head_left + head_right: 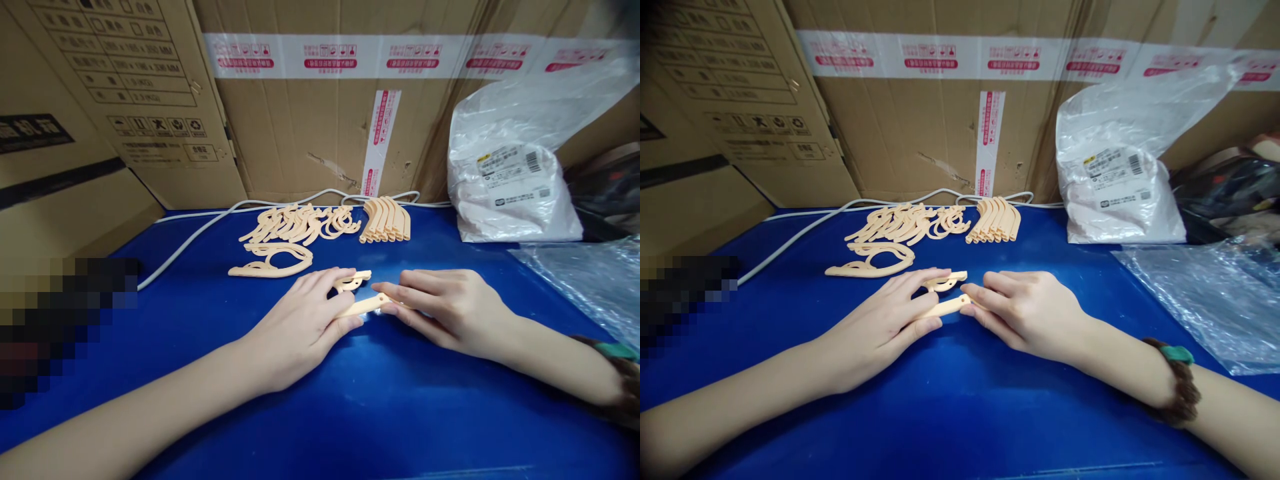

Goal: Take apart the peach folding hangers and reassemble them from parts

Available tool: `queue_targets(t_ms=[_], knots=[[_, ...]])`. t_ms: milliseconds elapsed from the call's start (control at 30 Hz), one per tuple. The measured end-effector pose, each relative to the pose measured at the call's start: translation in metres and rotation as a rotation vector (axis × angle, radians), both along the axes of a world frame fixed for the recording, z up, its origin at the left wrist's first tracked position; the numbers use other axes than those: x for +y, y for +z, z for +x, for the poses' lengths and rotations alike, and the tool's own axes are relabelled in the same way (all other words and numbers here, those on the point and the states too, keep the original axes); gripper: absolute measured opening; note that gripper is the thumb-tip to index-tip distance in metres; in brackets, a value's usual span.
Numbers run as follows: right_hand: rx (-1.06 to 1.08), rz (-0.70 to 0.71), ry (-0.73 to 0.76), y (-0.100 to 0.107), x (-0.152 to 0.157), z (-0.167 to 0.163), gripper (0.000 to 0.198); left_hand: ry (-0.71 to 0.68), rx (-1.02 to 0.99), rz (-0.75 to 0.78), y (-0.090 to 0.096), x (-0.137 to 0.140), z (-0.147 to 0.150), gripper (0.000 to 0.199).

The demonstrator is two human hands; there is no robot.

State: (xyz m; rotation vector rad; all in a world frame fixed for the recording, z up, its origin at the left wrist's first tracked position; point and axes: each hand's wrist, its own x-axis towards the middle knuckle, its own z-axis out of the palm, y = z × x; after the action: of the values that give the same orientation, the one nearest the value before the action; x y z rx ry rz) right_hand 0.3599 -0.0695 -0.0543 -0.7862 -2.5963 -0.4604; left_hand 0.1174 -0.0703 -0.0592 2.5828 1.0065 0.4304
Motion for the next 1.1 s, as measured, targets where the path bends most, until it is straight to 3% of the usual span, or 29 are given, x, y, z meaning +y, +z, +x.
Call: queue_targets(t_ms=[633, 1100], knots=[[0.127, -0.263, 0.027, -0.0013, 0.0009, 0.0015, 0.028, -0.025, 0.053, 0.013, 0.0005, -0.0011, 0.0004, 0.038], [0.124, -0.267, 0.059, -0.0044, 0.0041, 0.0045, 0.027, -0.030, 0.091, 0.023, -0.0009, 0.0002, 0.0009, 0.040]])
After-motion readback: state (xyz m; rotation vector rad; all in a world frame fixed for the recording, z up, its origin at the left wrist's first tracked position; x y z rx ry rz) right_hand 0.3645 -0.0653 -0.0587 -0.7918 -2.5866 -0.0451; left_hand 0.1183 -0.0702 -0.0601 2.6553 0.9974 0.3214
